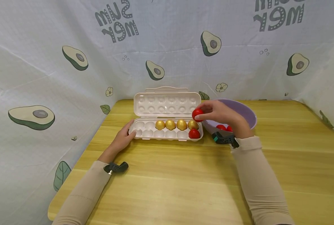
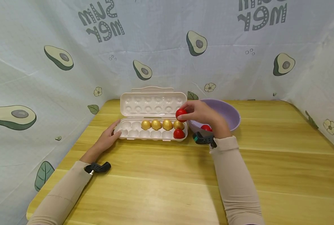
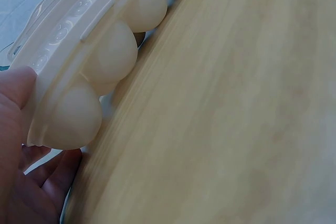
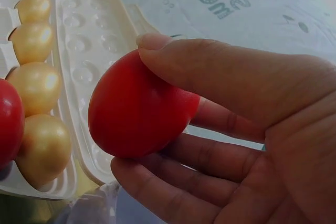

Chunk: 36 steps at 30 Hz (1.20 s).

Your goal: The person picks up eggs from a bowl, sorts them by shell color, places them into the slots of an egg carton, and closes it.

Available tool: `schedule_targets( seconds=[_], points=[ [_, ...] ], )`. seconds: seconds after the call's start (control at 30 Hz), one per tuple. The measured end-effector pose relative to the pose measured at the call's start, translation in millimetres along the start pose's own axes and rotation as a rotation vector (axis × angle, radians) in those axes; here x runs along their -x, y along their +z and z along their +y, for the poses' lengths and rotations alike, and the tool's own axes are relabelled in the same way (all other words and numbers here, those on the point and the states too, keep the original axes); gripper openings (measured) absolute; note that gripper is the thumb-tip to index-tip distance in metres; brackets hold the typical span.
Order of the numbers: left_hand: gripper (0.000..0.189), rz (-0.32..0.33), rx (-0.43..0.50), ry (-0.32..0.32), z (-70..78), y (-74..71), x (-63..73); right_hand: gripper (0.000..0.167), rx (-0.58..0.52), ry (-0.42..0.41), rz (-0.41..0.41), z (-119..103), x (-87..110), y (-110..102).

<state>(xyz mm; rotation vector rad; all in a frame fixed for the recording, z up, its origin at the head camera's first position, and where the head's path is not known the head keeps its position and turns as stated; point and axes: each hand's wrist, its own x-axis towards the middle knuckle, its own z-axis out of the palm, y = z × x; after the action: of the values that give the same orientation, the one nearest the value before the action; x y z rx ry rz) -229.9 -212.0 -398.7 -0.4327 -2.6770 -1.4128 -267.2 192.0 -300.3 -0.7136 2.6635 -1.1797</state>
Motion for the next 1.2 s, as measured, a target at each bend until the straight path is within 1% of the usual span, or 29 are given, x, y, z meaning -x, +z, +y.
schedule_targets(
  seconds=[0.17,0.27,0.33,0.4,0.5,0.57,0.73,0.87,1.13,1.2],
  points=[
    [0.058,-0.01,-0.007,-0.011,28.4,-4.4,10.0,0.037,-0.006,-0.02,-0.036,-1,-2.4,3],
    [0.058,-0.009,-0.013,-0.017,32.1,-4.1,12.0,0.036,0.009,-0.03,-0.038,-3,-3.0,5],
    [0.058,-0.004,-0.014,-0.02,25.0,-2.5,9.2,0.036,0.032,-0.036,-0.032,-3,-3.8,7],
    [0.058,0.002,-0.014,-0.02,13.1,-0.4,4.5,0.037,0.059,-0.045,-0.026,-3,-5.0,9],
    [0.06,0.009,-0.013,-0.017,-5.1,1.9,-2.8,0.037,0.068,-0.047,-0.029,-4,-6.9,13],
    [0.06,0.01,-0.016,-0.014,-11.7,2.3,-5.0,0.037,0.068,-0.053,-0.036,-4,-8.2,15],
    [0.061,0.005,-0.024,-0.009,-15.1,1.5,-5.3,0.036,0.036,-0.061,-0.068,-6,-11.5,22],
    [0.061,0.007,-0.028,-0.007,-12.5,0.7,-4.2,0.034,-0.01,-0.054,-0.093,-6,-14.0,28],
    [0.061,0.003,-0.031,-0.003,-11.4,0.8,-3.0,0.03,-0.029,-0.053,-0.134,-8,-15.4,36],
    [0.061,0.004,-0.033,-0.005,-11.3,0.8,-2.7,0.03,-0.053,-0.042,-0.144,-9,-15.2,37]
  ],
)
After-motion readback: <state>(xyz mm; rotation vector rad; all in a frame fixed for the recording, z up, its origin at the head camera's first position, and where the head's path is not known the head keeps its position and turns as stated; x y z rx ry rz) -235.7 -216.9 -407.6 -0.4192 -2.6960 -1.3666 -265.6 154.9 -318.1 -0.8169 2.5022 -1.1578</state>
